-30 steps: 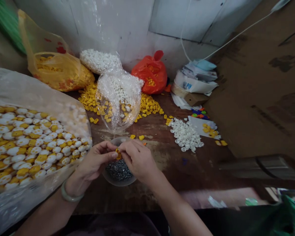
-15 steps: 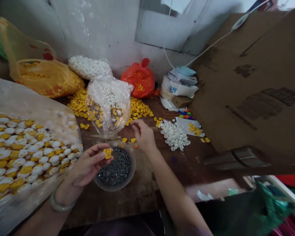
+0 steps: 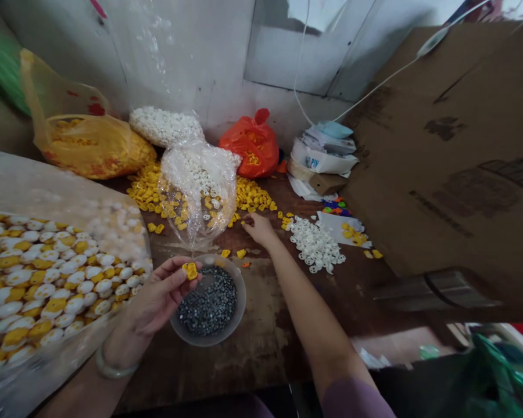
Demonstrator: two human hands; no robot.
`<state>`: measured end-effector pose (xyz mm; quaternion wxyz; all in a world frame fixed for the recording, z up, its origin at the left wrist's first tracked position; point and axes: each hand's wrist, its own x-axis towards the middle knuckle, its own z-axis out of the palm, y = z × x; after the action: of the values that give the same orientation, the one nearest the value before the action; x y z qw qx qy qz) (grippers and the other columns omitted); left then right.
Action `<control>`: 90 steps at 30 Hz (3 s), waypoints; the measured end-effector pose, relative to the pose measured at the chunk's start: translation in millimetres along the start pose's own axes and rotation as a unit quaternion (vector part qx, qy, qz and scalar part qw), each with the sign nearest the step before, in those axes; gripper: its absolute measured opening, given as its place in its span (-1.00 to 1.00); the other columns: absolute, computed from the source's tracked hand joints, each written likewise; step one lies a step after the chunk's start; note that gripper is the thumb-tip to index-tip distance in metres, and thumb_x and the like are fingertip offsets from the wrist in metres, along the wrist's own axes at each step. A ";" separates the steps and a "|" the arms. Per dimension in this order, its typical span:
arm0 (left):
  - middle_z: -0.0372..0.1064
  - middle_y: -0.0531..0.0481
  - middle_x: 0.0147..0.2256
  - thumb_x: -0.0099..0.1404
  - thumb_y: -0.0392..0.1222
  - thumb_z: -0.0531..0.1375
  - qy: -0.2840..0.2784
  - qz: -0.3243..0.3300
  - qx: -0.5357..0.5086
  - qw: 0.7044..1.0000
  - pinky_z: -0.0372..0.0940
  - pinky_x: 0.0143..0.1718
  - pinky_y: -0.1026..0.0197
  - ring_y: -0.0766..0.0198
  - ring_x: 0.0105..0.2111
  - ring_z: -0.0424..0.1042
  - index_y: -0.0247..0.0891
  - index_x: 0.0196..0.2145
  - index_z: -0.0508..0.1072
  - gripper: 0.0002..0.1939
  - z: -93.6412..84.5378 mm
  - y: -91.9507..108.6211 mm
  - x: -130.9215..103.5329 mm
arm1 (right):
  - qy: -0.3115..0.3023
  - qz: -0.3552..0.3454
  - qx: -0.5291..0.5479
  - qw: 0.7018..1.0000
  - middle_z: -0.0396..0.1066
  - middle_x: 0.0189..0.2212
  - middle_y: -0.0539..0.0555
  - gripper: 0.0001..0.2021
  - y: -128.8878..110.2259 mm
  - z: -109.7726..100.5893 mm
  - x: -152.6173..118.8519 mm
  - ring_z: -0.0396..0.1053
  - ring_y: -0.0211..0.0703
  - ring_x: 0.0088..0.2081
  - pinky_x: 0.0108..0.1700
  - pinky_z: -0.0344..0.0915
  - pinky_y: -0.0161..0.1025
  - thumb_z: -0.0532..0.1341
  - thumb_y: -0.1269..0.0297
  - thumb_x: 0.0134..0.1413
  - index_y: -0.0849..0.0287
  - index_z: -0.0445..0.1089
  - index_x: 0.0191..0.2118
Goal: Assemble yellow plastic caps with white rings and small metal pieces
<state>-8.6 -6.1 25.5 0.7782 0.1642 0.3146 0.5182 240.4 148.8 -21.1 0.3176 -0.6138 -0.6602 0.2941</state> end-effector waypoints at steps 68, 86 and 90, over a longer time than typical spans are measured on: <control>0.59 0.00 -0.27 0.17 -0.33 0.27 0.037 0.334 0.358 0.871 0.42 -0.11 0.21 0.21 -0.22 0.54 -0.16 -0.27 0.61 -0.82 -7.8 -21.5 -14.3 | -0.015 -0.069 0.435 0.897 0.45 -0.14 0.09 -0.67 -114.0 72.4 -165.2 0.40 -0.09 -0.08 0.01 0.33 -0.18 0.28 0.01 0.15 0.10 0.43 -0.07; 0.58 -0.03 -0.22 -0.10 -0.22 0.47 0.009 0.157 0.123 0.980 0.42 -0.15 0.26 0.24 -0.25 0.55 -0.21 -0.41 0.59 -0.77 3.8 -17.9 -8.9 | 0.057 0.068 -0.253 0.963 0.46 -0.08 0.14 -0.79 -28.5 -42.7 -95.6 0.40 -0.13 -0.06 0.01 0.28 -0.25 0.15 0.38 0.22 0.18 0.43 -0.06; 0.56 0.00 -0.33 -0.13 -0.22 0.48 0.039 0.145 0.143 0.978 0.38 -0.23 0.34 0.31 -0.31 0.50 -0.24 -0.43 0.59 -0.75 2.2 -16.9 -7.0 | 0.085 0.135 -0.336 0.928 0.47 -0.19 0.30 -0.83 8.6 -88.5 -66.9 0.38 0.04 -0.06 -0.01 0.23 -0.17 0.15 0.50 0.15 0.31 0.51 -0.26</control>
<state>2.8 -19.2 19.6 0.6505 0.2976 0.3885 0.5808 317.8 82.6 23.7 0.1049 -0.7904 -0.6021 0.0420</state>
